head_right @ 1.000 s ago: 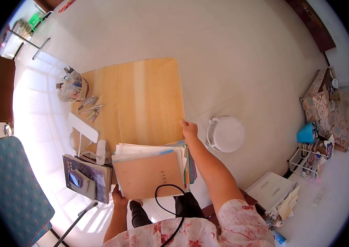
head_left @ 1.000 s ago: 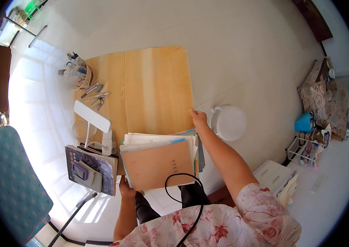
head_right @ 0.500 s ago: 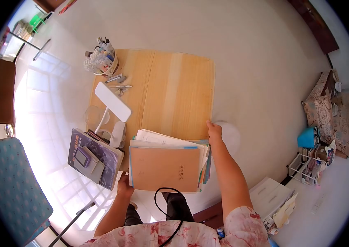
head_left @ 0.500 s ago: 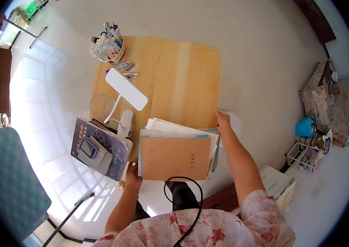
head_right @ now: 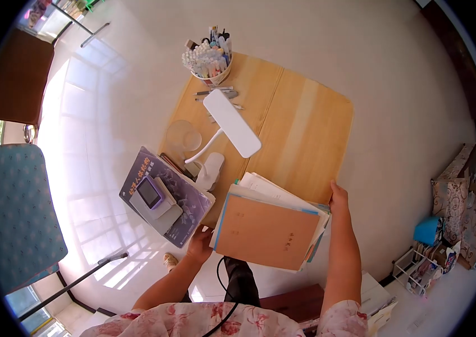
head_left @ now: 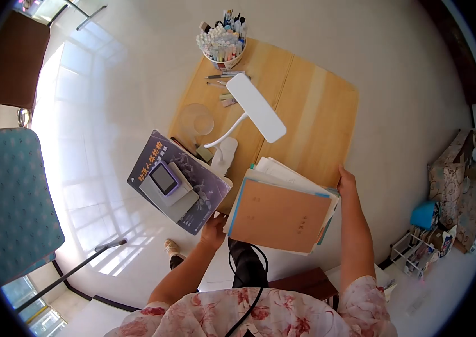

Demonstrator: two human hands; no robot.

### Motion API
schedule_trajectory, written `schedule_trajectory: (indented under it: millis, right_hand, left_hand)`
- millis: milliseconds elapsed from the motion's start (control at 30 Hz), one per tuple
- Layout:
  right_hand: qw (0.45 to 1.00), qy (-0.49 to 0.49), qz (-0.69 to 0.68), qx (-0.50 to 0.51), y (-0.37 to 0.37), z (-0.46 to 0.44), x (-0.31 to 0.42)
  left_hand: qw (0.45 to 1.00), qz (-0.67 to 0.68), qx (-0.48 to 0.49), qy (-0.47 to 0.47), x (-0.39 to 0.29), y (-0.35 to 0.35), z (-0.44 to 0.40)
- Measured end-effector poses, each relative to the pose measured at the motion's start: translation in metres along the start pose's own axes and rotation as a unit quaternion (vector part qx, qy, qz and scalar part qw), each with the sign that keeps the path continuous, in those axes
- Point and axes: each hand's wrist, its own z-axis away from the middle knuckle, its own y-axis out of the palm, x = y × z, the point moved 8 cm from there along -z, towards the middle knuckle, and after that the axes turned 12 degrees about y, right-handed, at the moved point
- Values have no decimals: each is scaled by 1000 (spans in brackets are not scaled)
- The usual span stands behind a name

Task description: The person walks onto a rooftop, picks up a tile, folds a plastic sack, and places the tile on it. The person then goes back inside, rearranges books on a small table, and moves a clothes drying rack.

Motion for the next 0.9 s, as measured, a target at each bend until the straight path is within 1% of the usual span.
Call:
schedule_trajectory:
  millis: [100, 133, 167, 200, 233, 267, 300, 333, 367, 400, 433, 467, 500, 533, 567, 600, 667, 700, 733, 767, 833, 900]
  right_hand:
    - [999, 14, 17, 27, 4, 8, 7]
    - [994, 7, 107, -32, -2, 19, 14]
    - [977, 1, 194, -92, -11, 28, 17]
    - [977, 1, 192, -95, -17, 34, 11]
    - [978, -36, 163, -128, -36, 38, 6]
    - [975, -73, 133, -162, -53, 53, 2]
    - [969, -83, 95, -210, -72, 66, -14]
    - [959, -90, 58, -261, -91, 89, -32]
    - [947, -120, 5, -297, -121, 104, -61]
    - [930, -152, -47, -332, -153, 115, -99]
    - [922, -105, -84, -364, -181, 125, -144]
    - [917, 2, -136, -374, -173, 159, -183]
    - [901, 38, -226, -368, -181, 160, -243]
    - [913, 91, -253, -308, -148, 177, -273]
    - [926, 112, -268, -240, -122, 186, -294]
    - [936, 131, -280, -166, -94, 189, -308]
    - [910, 171, -364, -98, -32, 196, -294]
    - [911, 175, -363, -89, -13, 191, -284]
    - [901, 71, -427, 26, 12, 182, -253]
    - [865, -34, -481, 139, 31, 182, -221]
    - [865, -24, -481, 142, 45, 198, -200]
    - [865, -15, -481, 142, 50, 199, -195]
  left_hand:
    - [1000, -6, 15, 11, -1, -3, -3]
    - [999, -50, 12, -20, 3, -13, -3]
    - [994, -94, 9, -51, 6, -28, -2]
    - [994, -95, 10, -54, 2, -43, -1]
    - [994, -89, 50, -42, -4, -59, -3]
    - [992, -81, 90, -32, -16, -60, -1]
    - [995, -85, 17, -46, -26, -80, -2]
    - [969, -241, 60, -1, -44, -93, 0]
    - [977, -207, -48, -15, -62, -123, -3]
    - [972, -173, -156, -28, -78, -151, -4]
    - [962, -200, -185, 12, -106, -158, 1]
    - [948, -166, -267, 40, -131, -176, 3]
    - [949, -146, -274, 66, -157, -184, 0]
    - [948, -139, -269, 95, -180, -182, -9]
    - [946, -152, -260, 115, -202, -162, -9]
    - [955, -147, -221, 134, -218, -150, -15]
    - [954, -148, -217, 145, -239, -130, -30]
    - [980, -95, -135, 112, -240, -114, -42]
    - [995, -43, -51, 76, -241, -97, -51]
    - [994, -43, -52, 83, -245, -93, -61]
    - [989, -96, 38, 111, -243, -70, -71]
    - [988, -88, 22, 124, -240, -55, -67]
